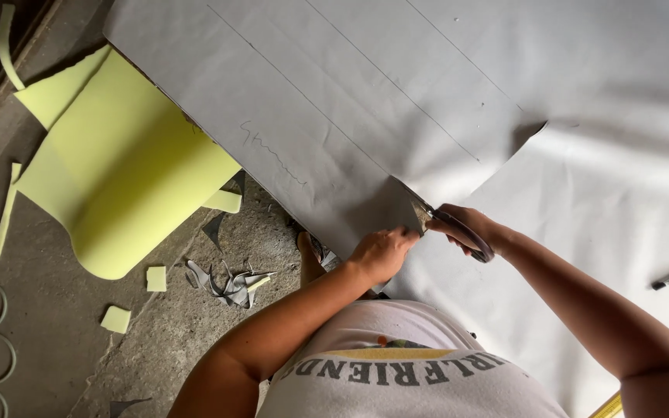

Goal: The person measures and marks a large sheet of white fabric using a yellow ruler and a black marker. They then use large scissors to cut the fabric along the marked lines, separating a rectangular piece from the main sheet.

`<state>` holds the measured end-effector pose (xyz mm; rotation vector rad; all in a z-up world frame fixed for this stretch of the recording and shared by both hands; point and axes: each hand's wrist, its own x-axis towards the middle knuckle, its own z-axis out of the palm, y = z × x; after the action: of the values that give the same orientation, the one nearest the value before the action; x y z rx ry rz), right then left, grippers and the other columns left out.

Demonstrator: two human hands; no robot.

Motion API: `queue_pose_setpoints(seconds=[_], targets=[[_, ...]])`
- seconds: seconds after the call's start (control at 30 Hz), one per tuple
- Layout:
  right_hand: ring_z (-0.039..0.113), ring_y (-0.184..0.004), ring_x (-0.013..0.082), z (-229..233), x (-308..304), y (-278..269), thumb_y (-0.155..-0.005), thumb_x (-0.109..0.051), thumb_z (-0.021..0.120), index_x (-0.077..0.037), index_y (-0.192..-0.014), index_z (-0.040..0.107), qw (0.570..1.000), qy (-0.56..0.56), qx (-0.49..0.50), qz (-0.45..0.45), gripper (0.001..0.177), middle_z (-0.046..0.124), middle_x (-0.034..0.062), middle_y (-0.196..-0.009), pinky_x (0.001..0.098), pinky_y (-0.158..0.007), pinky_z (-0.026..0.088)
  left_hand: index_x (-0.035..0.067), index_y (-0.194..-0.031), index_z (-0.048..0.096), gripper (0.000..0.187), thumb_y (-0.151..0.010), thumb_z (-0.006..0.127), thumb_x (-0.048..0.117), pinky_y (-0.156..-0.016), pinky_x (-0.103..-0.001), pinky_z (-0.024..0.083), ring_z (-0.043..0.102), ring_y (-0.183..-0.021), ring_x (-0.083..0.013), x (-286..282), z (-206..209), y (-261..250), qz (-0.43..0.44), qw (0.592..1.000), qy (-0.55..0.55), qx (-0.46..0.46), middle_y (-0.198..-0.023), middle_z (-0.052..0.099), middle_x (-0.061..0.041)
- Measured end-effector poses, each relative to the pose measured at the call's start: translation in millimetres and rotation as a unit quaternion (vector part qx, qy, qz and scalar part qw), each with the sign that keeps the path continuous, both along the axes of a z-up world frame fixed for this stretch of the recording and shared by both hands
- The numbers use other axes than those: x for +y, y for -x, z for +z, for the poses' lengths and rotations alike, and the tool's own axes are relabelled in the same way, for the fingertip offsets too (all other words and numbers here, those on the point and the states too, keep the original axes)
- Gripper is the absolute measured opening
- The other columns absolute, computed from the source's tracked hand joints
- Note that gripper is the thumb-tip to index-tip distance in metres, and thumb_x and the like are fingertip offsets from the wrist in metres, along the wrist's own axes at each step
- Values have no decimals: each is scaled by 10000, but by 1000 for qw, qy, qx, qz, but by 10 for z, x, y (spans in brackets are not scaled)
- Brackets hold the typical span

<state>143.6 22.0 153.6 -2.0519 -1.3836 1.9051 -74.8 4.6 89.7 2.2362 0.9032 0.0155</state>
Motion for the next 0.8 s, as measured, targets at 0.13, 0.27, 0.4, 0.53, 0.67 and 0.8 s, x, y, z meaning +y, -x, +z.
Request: queue_pose_setpoints(seconds=[0.13,0.27,0.4,0.53,0.67,0.8], targets=[[563,-409,214,-182,156,109,-956,-455,670,-43,-1004,639,1000,-20,5,4,415,567,132,-620,303,-354,491,118,-1120,568,156,-998,481,78,-724,-512,629,747,-833,-420,-36,68,76,26,999,-6,-26,-965,675,-170],[566,-438,224,-247,322,173,-962,-431,666,-30,-1036,636,1000,-25,5,14,410,568,151,-660,305,-389,504,130,-1115,567,139,-1017,475,98,-730,-505,627,748,-833,-406,-8,182,193,35,999,-14,-38,-948,682,-162],[557,-443,216,-343,523,298,-965,-415,662,-33,-1050,628,999,-44,4,16,393,571,154,-661,305,-386,503,157,-1136,574,143,-1036,478,124,-723,-482,627,752,-826,-375,-77,123,343,24,997,-46,-58,-930,698,-150],[559,-416,223,-348,729,470,-970,-388,656,-42,-1042,625,997,-70,6,32,355,580,156,-654,309,-373,495,175,-1144,596,135,-1041,510,187,-706,-487,626,753,-812,-366,-94,439,630,23,995,-70,-63,-903,710,-137],[577,-410,239,-378,958,642,-938,-464,685,-40,-1045,639,996,-90,9,27,440,580,166,-633,317,-351,499,163,-1139,601,151,-1067,469,174,-724,-423,627,751,-803,-308,-142,576,971,29,998,-38,-47,-903,711,-119],[571,-443,225,-439,1170,813,-943,-426,681,-30,-1050,637,995,-102,15,19,412,576,158,-648,309,-357,501,156,-1148,618,146,-1063,506,195,-708,-446,622,745,-802,-318,-164,729,1315,53,996,-32,-68,-915,721,-118]])
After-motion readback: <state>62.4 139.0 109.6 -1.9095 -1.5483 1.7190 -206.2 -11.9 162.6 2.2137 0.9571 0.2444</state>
